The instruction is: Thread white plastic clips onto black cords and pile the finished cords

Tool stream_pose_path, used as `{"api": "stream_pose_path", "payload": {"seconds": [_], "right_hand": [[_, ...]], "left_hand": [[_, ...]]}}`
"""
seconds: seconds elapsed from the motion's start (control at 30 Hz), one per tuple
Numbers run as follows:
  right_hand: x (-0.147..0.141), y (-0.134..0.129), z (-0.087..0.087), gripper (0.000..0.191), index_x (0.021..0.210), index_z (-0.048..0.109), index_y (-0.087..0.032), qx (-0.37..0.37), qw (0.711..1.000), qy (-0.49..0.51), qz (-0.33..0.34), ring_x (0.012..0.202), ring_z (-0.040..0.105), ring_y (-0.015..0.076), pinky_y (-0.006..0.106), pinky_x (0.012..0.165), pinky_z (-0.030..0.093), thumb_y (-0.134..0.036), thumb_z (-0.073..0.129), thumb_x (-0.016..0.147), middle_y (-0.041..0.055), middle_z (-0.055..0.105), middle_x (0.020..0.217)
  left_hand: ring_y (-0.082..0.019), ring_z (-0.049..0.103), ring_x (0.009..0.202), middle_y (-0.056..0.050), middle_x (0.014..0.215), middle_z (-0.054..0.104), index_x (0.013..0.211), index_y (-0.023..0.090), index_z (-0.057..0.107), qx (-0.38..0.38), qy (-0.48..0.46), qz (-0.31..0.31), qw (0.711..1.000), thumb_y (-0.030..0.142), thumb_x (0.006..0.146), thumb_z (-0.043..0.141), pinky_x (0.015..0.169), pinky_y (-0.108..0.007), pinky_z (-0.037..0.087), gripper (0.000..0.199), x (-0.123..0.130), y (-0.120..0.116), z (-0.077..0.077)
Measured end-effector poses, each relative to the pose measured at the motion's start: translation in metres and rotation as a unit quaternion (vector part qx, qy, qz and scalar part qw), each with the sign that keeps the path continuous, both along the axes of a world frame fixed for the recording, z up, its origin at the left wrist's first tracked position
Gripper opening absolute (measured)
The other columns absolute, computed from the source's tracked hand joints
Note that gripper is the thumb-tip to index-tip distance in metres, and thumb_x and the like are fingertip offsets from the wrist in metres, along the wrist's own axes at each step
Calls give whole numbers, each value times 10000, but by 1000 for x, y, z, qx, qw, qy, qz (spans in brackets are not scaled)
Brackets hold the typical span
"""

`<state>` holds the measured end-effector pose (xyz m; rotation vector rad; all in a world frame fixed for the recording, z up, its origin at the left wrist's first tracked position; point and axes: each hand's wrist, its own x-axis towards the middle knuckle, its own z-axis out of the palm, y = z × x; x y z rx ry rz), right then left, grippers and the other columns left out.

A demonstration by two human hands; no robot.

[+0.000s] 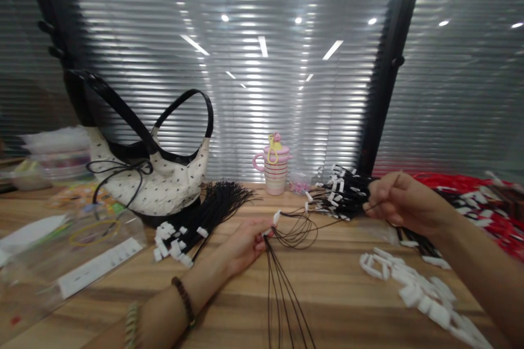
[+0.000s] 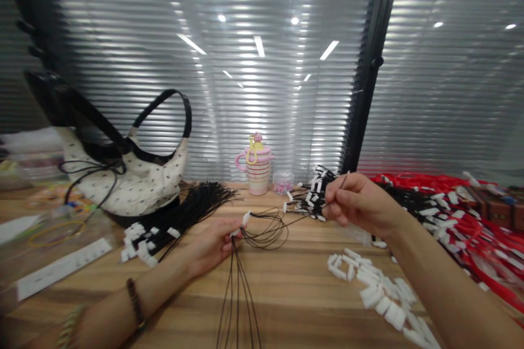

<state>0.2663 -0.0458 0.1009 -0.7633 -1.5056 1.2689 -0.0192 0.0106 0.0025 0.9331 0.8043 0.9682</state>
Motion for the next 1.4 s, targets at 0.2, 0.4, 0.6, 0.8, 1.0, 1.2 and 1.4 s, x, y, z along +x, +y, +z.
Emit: {"api": "stream_pose_path", "payload": {"seconds": [0.2, 0.4, 0.6, 0.8, 1.0, 1.2, 1.4], "right_hand": [[-69, 13, -30, 274, 680, 520, -146, -29, 998, -34, -52, 376, 301, 21, 153, 360, 182, -410, 548, 749, -42, 412, 530], [-130, 9, -103, 308, 586, 422, -146, 9, 985, -158, -64, 426, 334, 58, 172, 404, 242, -355, 403, 812, -40, 360, 480], [-134, 8, -114, 301, 575, 432, -143, 25, 979, -183, -85, 465, 350, 69, 183, 451, 256, -309, 383, 821, -32, 370, 502], [-132, 9, -114, 313, 567, 425, -140, 25, 981, -166, -97, 479, 364, 71, 186, 455, 256, -326, 395, 817, -22, 387, 520], [-132, 10, -118, 308, 583, 438, -142, 20, 984, -151, -95, 447, 364, 66, 187, 450, 262, -331, 394, 822, -27, 397, 498], [-132, 10, -118, 328, 569, 427, -142, 25, 984, -146, -100, 438, 374, 62, 185, 449, 270, -342, 394, 827, -26, 400, 501], [-131, 9, -119, 320, 577, 432, -143, 11, 986, -141, -89, 430, 374, 61, 182, 435, 267, -346, 399, 822, -27, 400, 498]], "left_hand": [[-21, 402, 517, 11, 629, 520, 703, 110, 621, 4, 4, -21, 1000, 249, 611, 696, 416, -152, 144, 183, 1, -2, 1], [-37, 431, 560, -2, 663, 546, 705, 120, 637, 16, 15, -41, 999, 249, 621, 688, 442, -151, 206, 162, 2, -5, 3], [-44, 426, 552, 1, 639, 551, 710, 131, 642, 34, 34, -74, 996, 280, 651, 664, 479, -159, 250, 162, 3, -6, 1], [-54, 443, 581, -13, 666, 582, 723, 125, 645, 36, 52, -79, 995, 298, 628, 688, 512, -161, 264, 202, 4, -9, 4], [-43, 413, 549, -2, 629, 561, 691, 126, 644, 31, 45, -85, 995, 299, 615, 697, 469, -170, 212, 196, 5, -10, 7], [-36, 395, 545, 5, 628, 542, 690, 125, 638, 43, 61, -88, 993, 309, 635, 687, 469, -171, 201, 198, 3, -8, 3], [-49, 439, 611, -10, 710, 586, 725, 137, 651, 46, 57, -86, 994, 289, 630, 689, 537, -171, 266, 183, 3, -8, 1]]}}
